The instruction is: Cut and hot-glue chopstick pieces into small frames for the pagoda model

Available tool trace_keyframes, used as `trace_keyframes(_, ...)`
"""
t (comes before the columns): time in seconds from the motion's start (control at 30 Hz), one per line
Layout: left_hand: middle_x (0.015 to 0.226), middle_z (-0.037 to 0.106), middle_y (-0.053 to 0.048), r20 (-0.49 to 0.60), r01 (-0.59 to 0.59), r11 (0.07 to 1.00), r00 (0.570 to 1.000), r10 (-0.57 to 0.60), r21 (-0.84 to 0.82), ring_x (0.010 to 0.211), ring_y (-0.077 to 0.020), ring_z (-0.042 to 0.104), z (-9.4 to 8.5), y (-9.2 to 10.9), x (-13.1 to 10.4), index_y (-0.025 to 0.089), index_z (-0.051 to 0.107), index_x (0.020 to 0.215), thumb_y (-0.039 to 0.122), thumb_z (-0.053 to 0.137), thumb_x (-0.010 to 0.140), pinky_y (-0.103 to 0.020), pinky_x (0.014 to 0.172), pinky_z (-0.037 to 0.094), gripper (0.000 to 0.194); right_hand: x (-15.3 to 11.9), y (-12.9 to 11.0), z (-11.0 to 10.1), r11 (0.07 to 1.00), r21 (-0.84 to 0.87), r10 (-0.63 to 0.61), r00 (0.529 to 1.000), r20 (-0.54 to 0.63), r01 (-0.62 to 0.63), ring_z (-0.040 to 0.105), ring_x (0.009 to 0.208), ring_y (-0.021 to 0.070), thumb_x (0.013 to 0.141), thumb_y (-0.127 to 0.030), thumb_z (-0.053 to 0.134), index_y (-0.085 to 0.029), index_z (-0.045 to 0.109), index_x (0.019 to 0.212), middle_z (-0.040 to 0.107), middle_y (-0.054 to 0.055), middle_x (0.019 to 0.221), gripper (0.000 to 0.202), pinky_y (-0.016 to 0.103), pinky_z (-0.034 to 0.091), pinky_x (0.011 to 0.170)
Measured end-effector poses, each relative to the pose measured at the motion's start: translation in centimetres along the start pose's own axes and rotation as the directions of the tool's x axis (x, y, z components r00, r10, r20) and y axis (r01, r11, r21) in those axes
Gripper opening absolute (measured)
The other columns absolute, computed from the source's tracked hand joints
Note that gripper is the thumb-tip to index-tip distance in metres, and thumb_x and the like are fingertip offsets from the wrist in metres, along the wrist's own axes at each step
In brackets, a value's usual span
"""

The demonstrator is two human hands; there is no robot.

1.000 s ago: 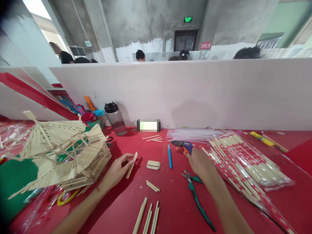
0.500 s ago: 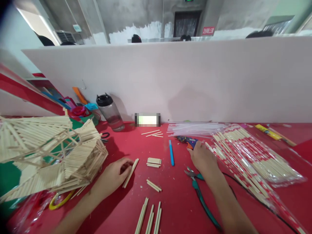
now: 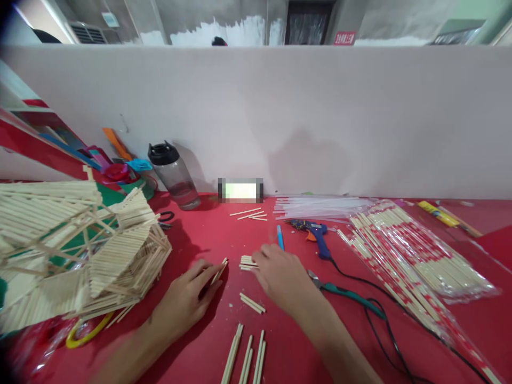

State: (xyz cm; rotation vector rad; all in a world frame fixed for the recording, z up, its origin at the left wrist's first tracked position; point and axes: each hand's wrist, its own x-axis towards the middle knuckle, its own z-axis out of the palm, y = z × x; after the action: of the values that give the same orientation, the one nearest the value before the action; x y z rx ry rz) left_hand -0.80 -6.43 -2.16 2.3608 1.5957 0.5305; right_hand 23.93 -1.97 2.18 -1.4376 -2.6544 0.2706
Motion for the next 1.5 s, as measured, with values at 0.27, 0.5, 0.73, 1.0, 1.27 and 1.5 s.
trace_keyframes(0.27, 0.091, 0.065, -0.004, 0.009, -0.022, 0.996, 1.000, 0.022, 0.088, 0.084, -0.0173, 0.066, -0.2, -1.1, -0.7, 0.025, 0.059, 0.132, 0.017, 0.044, 0.096, -0.026, 0.079, 0.054, 0.039, 0.3, -1.4, 3.4, 0.999, 0.053, 0.004, 1.000, -0.016, -0.003, 0.061, 0.095, 0.0209, 0.098, -0.015, 0.048, -0.022, 0.065, 0.108, 0.065, 0.006, 0.099, 0.021, 0.030, 0.045, 0.076)
trace_keyframes(0.5, 0.089, 0.063, -0.004, 0.023, -0.037, 0.994, 0.999, 0.035, 0.104, 0.082, -0.0183, 0.065, 0.0, -0.9, -0.7, 0.024, 0.055, 0.136, 0.020, 0.045, 0.098, -0.029, 0.076, 0.055, 0.040, 0.1, -1.8, 4.1, 0.969, 0.249, 0.012, 0.999, -0.045, 0.000, 0.058, 0.097, 0.0220, 0.092, -0.011, 0.055, -0.021, 0.066, 0.102, 0.066, 0.005, 0.102, 0.018, 0.034, 0.046, 0.086)
trace_keyframes(0.73, 0.091, 0.064, -0.005, 0.017, -0.043, 0.993, 0.999, 0.041, 0.107, 0.081, -0.0168, 0.066, 0.5, -0.2, -0.9, 0.024, 0.057, 0.133, 0.024, 0.046, 0.099, -0.027, 0.075, 0.055, 0.036, 0.5, -1.7, 4.7, 0.939, 0.345, 0.064, 0.989, -0.134, -0.014, 0.062, 0.101, 0.0222, 0.092, -0.011, 0.057, -0.023, 0.065, 0.111, 0.068, 0.005, 0.108, 0.024, 0.036, 0.047, 0.090)
trace_keyframes(1.0, 0.092, 0.064, -0.005, 0.058, -0.048, 0.995, 0.997, 0.043, 0.085, 0.081, -0.0166, 0.066, 0.6, 0.0, -0.9, 0.025, 0.056, 0.134, 0.022, 0.044, 0.099, -0.027, 0.075, 0.055, 0.037, 0.5, -2.5, 4.9, 0.915, 0.402, 0.075, 0.992, -0.104, -0.027, 0.063, 0.092, 0.0200, 0.092, -0.010, 0.055, -0.021, 0.068, 0.097, 0.068, 0.005, 0.099, 0.018, 0.033, 0.050, 0.085)
trace_keyframes(1.27, 0.092, 0.063, -0.005, 0.055, -0.049, 0.998, 0.997, 0.047, 0.040, 0.082, -0.0164, 0.066, 0.8, -0.1, -0.8, 0.025, 0.056, 0.134, 0.024, 0.045, 0.100, -0.026, 0.076, 0.055, 0.036, 0.6, -2.6, 4.9, 0.914, 0.405, 0.038, 0.995, -0.096, 0.004, 0.063, 0.103, 0.0215, 0.088, -0.005, 0.056, -0.020, 0.070, 0.110, 0.070, 0.008, 0.109, 0.030, 0.034, 0.050, 0.094)
trace_keyframes(1.5, 0.092, 0.064, -0.005, 0.051, -0.040, 0.998, 0.998, 0.038, 0.037, 0.081, -0.0165, 0.068, 0.8, 0.1, -0.7, 0.023, 0.056, 0.134, 0.024, 0.045, 0.100, -0.025, 0.074, 0.056, 0.036, 0.6, -2.7, 4.8, 0.906, 0.424, 0.059, 0.994, -0.091, -0.015, 0.065, 0.097, 0.0197, 0.091, -0.008, 0.054, -0.024, 0.071, 0.113, 0.069, 0.007, 0.105, 0.032, 0.032, 0.053, 0.090)
